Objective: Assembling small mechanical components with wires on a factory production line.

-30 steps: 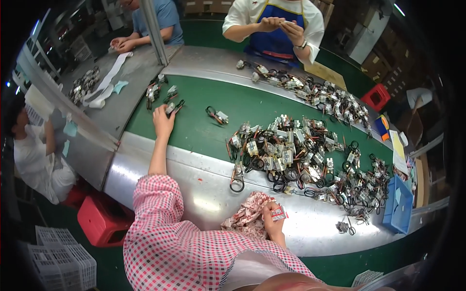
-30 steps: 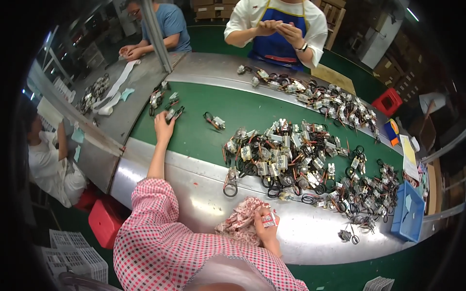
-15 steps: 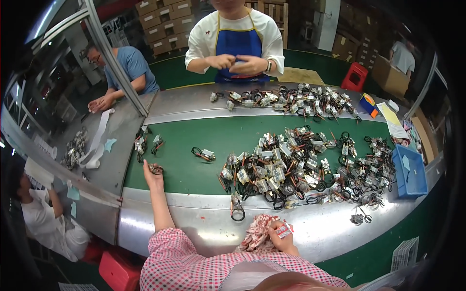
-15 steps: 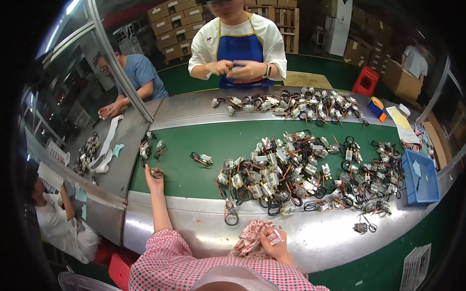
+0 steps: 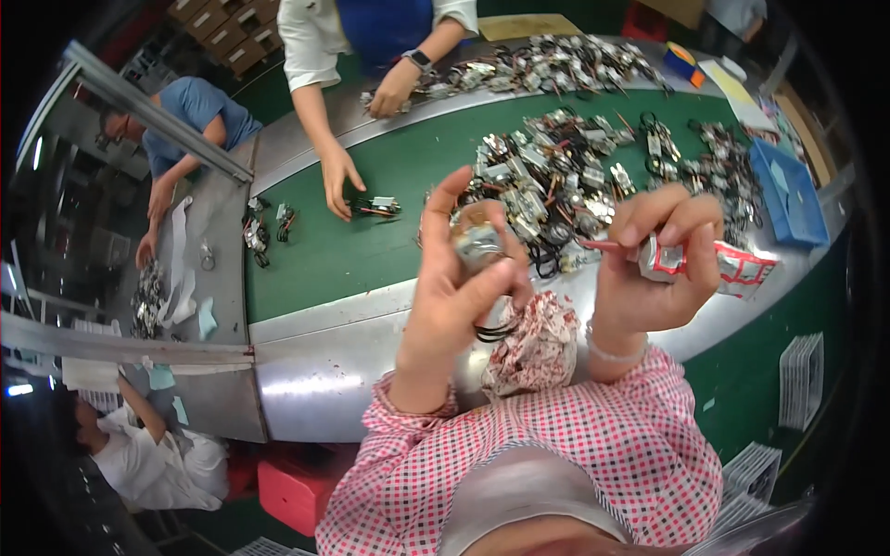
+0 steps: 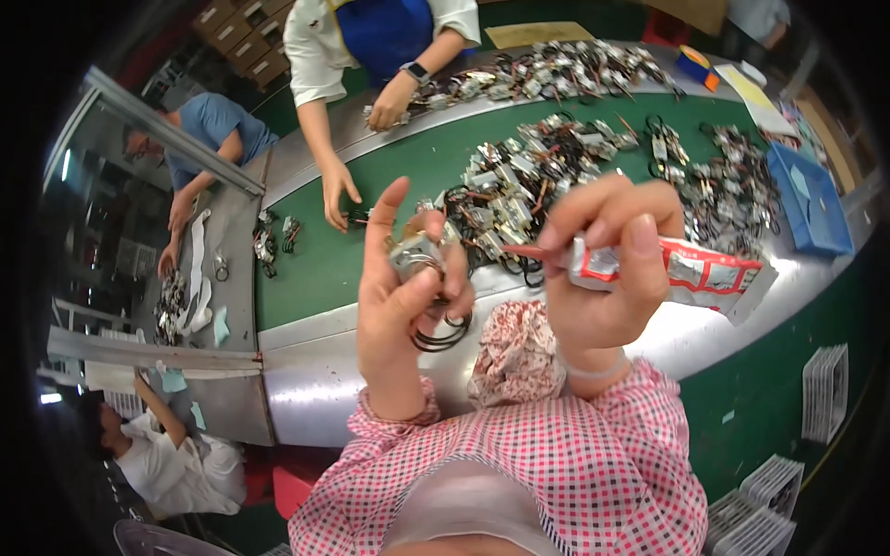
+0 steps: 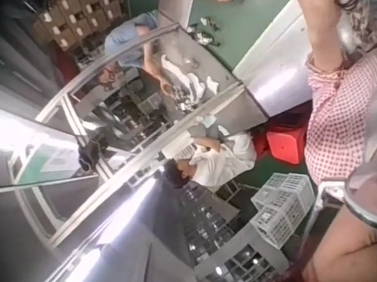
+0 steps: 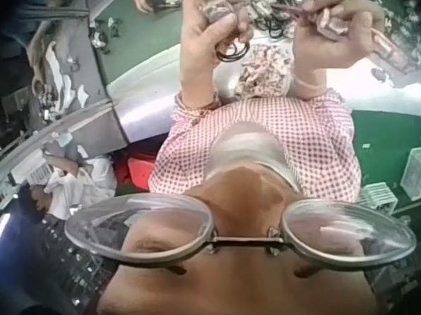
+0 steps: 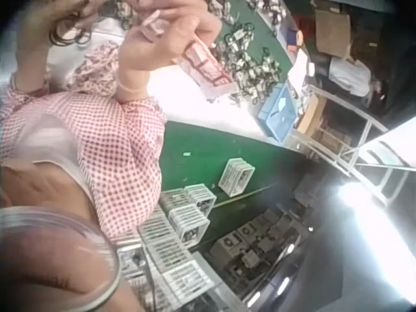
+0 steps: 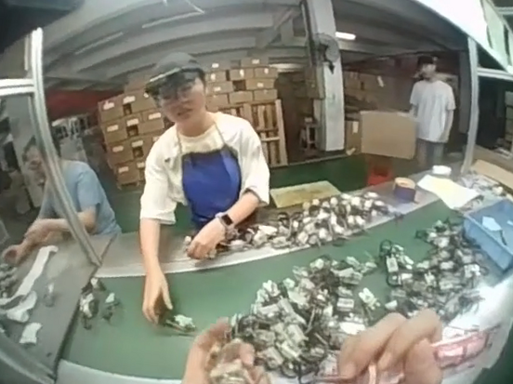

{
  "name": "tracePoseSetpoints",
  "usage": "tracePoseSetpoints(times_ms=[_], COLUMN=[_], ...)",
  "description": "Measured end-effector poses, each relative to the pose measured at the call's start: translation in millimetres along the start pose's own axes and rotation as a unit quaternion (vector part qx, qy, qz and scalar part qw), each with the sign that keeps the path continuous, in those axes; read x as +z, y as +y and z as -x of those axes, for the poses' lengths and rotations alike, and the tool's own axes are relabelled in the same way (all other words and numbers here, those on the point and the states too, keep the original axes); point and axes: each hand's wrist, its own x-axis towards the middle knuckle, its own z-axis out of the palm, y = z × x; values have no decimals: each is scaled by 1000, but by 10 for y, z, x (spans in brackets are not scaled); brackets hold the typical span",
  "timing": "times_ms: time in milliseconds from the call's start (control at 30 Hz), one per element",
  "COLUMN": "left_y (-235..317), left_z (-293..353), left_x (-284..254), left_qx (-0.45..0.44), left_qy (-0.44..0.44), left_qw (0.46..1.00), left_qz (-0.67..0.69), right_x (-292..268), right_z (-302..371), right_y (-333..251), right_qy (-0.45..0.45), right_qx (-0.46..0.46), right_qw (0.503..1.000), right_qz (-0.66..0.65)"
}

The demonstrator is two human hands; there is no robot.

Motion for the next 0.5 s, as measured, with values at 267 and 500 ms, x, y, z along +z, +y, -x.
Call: tracePoseSetpoints(times_ms=[267, 500], left_y=[-153, -94], left_z=[228, 245], left_x=[333, 272], left_qx=[-75, -110], left_qy=[25, 10], left_qw=[995, 992], left_qz=[-63, -66], right_x=[135, 56], right_z=[221, 274], right_y=[-76, -99], right_qy=[-36, -128], right_qx=[-42, 37], right_qw=[998, 991], right_qz=[20, 22])
